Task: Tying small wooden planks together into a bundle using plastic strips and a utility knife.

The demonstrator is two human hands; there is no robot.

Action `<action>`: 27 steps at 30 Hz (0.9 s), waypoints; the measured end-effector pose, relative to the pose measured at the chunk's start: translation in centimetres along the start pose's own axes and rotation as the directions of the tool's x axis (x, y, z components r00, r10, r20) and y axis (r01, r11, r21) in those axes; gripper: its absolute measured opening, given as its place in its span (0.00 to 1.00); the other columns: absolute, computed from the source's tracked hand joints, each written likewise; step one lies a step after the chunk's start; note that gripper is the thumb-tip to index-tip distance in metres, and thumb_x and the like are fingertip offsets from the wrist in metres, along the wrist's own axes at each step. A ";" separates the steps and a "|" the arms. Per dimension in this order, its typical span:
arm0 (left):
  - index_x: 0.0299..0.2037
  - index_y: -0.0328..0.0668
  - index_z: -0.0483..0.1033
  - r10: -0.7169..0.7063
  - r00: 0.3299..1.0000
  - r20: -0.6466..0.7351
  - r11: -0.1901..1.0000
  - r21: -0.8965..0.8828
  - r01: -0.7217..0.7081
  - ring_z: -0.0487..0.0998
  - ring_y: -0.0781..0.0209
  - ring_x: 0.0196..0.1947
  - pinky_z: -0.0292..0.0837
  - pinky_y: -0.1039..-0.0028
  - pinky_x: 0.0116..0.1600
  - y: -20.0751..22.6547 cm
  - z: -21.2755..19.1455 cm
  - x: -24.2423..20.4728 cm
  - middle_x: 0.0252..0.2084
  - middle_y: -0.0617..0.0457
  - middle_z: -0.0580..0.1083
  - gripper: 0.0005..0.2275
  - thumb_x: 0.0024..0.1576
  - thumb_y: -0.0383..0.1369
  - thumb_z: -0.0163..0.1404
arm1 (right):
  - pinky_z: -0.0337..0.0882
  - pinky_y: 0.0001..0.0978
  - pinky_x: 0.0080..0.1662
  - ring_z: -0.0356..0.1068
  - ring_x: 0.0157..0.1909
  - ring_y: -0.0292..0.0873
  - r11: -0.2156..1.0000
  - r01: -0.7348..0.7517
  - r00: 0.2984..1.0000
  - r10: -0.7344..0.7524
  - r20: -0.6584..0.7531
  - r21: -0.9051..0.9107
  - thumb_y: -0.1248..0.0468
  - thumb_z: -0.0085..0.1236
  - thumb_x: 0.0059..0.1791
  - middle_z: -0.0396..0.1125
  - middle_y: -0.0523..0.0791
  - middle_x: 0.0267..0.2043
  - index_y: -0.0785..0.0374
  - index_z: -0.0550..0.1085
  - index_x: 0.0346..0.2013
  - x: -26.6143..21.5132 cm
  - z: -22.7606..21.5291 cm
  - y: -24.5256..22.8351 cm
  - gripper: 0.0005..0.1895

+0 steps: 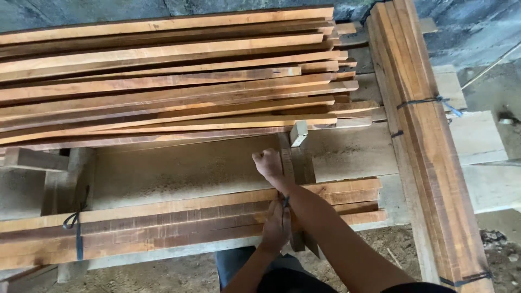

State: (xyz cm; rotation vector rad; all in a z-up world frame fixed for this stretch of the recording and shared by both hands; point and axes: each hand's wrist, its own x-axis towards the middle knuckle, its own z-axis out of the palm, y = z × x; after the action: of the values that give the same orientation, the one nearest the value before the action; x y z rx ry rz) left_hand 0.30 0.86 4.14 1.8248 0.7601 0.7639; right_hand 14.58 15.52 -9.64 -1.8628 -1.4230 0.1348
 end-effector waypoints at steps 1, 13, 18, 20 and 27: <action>0.59 0.28 0.66 -0.088 0.995 0.040 0.994 -0.055 0.090 0.73 0.44 0.43 0.68 0.59 0.49 0.4 -0.3 0.1 0.50 0.38 0.71 0.15 0.65 0.29 0.37 | 0.44 0.37 0.16 0.40 0.11 0.38 0.978 -0.172 0.985 0.172 0.014 0.120 0.63 0.53 0.44 0.48 0.39 0.07 0.62 0.58 0.07 0.3 -1.4 -1.4 0.23; 0.42 0.39 0.75 -0.245 0.968 -0.064 0.950 -0.214 0.226 0.80 0.45 0.42 0.73 0.56 0.48 -2.5 -1.4 -0.9 0.37 0.40 0.78 0.19 0.69 0.45 0.36 | 0.51 0.36 0.22 0.52 0.16 0.34 0.764 -0.570 0.816 0.570 0.098 0.303 0.56 0.54 0.44 0.48 0.35 0.11 0.52 0.59 0.07 1.0 -3.5 -3.7 0.22; 0.48 0.43 0.76 -0.218 0.975 0.034 0.971 -0.098 0.220 0.80 0.43 0.43 0.72 0.59 0.48 -5.7 -1.0 -1.5 0.37 0.42 0.76 0.19 0.69 0.47 0.35 | 0.52 0.32 0.20 0.53 0.14 0.38 0.908 -0.370 0.928 0.371 0.036 0.195 0.59 0.55 0.44 0.48 0.47 0.08 0.61 0.57 0.06 1.1 -4.0 -5.4 0.26; 0.55 0.44 0.75 -0.219 0.974 0.064 0.966 -0.129 0.226 0.79 0.39 0.44 0.72 0.55 0.48 -3.9 -1.5 -1.1 0.40 0.39 0.75 0.22 0.69 0.50 0.33 | 0.54 0.35 0.21 0.54 0.18 0.37 0.942 -0.263 0.965 0.253 0.072 0.211 0.60 0.54 0.46 0.49 0.46 0.09 0.63 0.60 0.08 1.4 -5.5 -6.9 0.24; 0.51 0.37 0.75 -0.235 0.971 0.043 0.967 -0.094 0.238 0.78 0.33 0.48 0.73 0.51 0.52 -1.2 -2.4 -0.5 0.43 0.34 0.75 0.22 0.70 0.46 0.33 | 0.52 0.40 0.19 0.51 0.13 0.43 0.892 -0.424 0.902 0.400 0.161 0.157 0.55 0.54 0.45 0.50 0.50 0.07 0.64 0.62 0.06 1.1 -3.5 -5.0 0.26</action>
State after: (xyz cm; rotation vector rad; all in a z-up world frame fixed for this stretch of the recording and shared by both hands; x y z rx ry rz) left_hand -2.05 2.18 3.76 1.6190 0.8857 0.6045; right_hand 12.86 15.06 -3.75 -1.9977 -1.0289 0.5873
